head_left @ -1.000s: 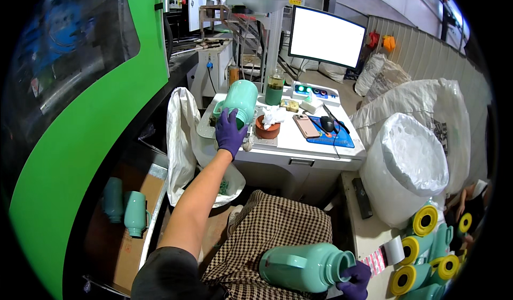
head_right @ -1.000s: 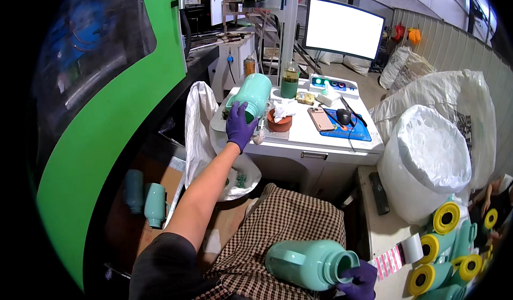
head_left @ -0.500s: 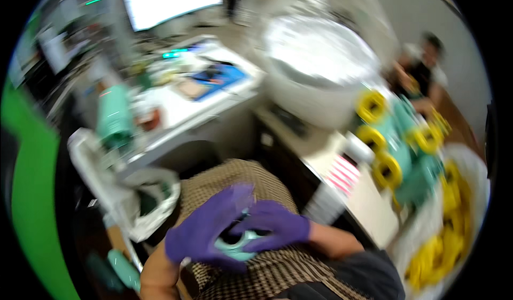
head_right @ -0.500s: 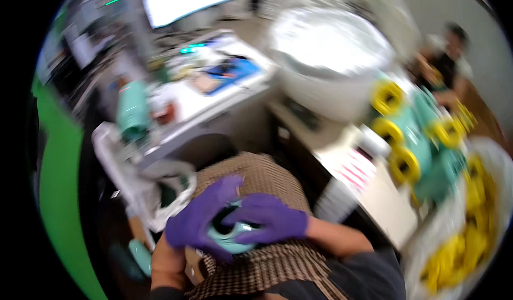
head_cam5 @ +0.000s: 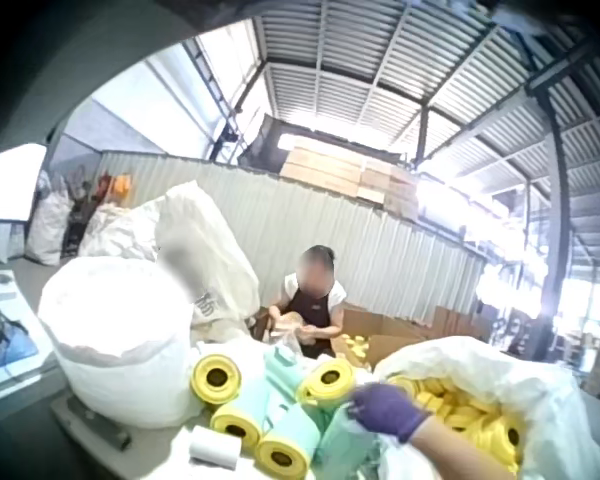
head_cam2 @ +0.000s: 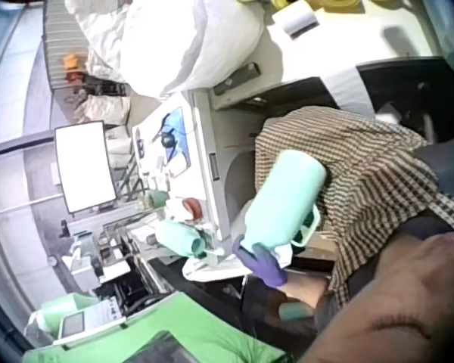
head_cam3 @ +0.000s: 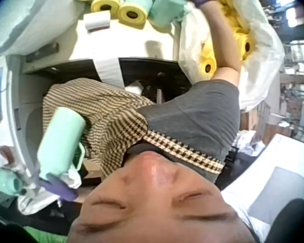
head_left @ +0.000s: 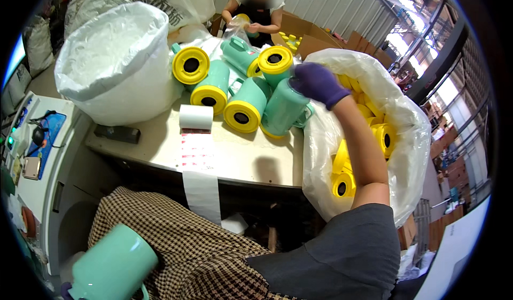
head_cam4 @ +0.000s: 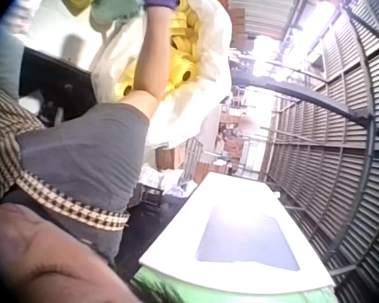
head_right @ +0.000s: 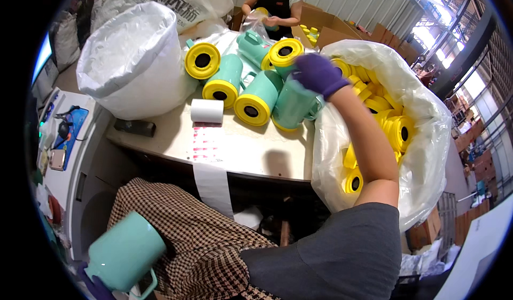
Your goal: The person sits on the floor and repeatedly assembles teal plastic pitchers by inserting green inserts and screwing on yellow lids. They handle each pitcher one at a time, placing completed units into a white bag.
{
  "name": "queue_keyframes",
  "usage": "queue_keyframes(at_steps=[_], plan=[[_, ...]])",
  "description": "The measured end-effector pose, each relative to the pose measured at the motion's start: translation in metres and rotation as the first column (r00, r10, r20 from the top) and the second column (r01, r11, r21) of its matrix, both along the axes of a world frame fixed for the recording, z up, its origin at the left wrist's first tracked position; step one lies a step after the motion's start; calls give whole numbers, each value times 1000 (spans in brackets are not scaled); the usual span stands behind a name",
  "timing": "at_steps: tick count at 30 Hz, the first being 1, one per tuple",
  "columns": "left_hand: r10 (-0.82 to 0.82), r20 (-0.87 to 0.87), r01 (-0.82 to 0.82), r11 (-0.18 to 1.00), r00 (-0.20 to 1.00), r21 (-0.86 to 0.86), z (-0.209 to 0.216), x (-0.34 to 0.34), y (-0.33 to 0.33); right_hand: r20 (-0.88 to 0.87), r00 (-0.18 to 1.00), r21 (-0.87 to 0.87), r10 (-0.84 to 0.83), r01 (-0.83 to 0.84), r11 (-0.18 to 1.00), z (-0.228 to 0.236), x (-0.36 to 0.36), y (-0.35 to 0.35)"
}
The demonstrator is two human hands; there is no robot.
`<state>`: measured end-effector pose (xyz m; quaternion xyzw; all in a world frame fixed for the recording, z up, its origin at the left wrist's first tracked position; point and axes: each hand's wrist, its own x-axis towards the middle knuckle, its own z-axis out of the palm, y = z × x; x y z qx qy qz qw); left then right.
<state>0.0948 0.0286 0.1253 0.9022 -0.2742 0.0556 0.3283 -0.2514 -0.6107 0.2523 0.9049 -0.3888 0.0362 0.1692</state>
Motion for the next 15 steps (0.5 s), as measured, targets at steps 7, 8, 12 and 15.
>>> queue_keyframes(at_steps=[7,8,12,15], plan=[[104,-433,-404,600,895,-690,-97,-30,-36,-729,231,311,-644,950,-12,-84,-198,-102],[37,-431,-389,506,902,-770,-116,-27,-32,-762,218,413,-610,889,-197,-103,-218,-107],[121,-354,-342,660,927,-669,-185,-21,-12,-736,246,637,-631,565,-524,-146,-277,-118],[-4,-564,-545,248,826,-801,-157,-29,-44,-574,317,604,-755,786,-129,-90,-297,-132]])
